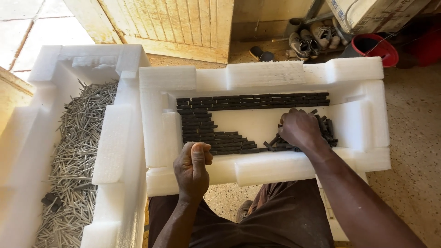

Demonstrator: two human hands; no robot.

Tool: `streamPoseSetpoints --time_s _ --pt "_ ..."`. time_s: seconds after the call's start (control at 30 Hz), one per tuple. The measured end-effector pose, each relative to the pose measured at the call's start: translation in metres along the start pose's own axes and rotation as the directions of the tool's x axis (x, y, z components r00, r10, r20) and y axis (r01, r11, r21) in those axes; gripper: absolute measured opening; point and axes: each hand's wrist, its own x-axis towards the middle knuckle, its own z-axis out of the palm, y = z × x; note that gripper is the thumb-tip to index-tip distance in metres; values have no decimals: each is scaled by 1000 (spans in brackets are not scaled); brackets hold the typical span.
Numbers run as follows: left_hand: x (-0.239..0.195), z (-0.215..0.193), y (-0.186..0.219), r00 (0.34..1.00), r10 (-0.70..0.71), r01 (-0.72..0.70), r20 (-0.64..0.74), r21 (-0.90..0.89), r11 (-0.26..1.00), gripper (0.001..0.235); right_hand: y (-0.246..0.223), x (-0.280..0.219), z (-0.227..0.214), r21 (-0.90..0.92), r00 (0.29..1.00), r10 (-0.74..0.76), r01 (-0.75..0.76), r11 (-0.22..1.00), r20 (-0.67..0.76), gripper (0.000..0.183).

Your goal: Arranging small black cylindrical components into rows within a foam packaging tray.

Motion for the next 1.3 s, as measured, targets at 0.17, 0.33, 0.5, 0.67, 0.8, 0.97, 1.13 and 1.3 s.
streamPoseSetpoints --time_s 0.17,0.33,0.5,0.67,0.8,0.97,1.13,1.3 --pt "-1 1 0 1000 6 -6 -7 19 1000 41 4 -9 -6 -39 999 22 -21 999 37 21" --pt "-1 1 -1 1000 -13 13 2 17 1000 42 -83 -1 -61 224 988 45 -78 971 149 25" --pt "0 1 0 1000 -20 20 3 3 1000 42 -114 8 -50 242 972 -133 84 967 193 21" --pt "-1 0 -2 1000 -27 27 1 -26 999 42 -122 8 -48 239 970 -150 102 966 192 18" --pt "-1 0 -4 1000 -21 21 4 -10 1000 42 -116 13 -45 257 984 -124 88 962 127 19" --pt "-1 0 -3 1000 -5 5 6 -10 1000 43 -138 27 -42 322 984 -165 136 937 64 19" --pt "0 0 1 1000 10 -10 -6 -3 1000 42 -166 35 -43 371 950 -303 253 893 81 15" --pt "1 -1 -1 1000 2 -2 9 -8 1000 43 -168 34 -36 372 952 -294 245 895 81 13"
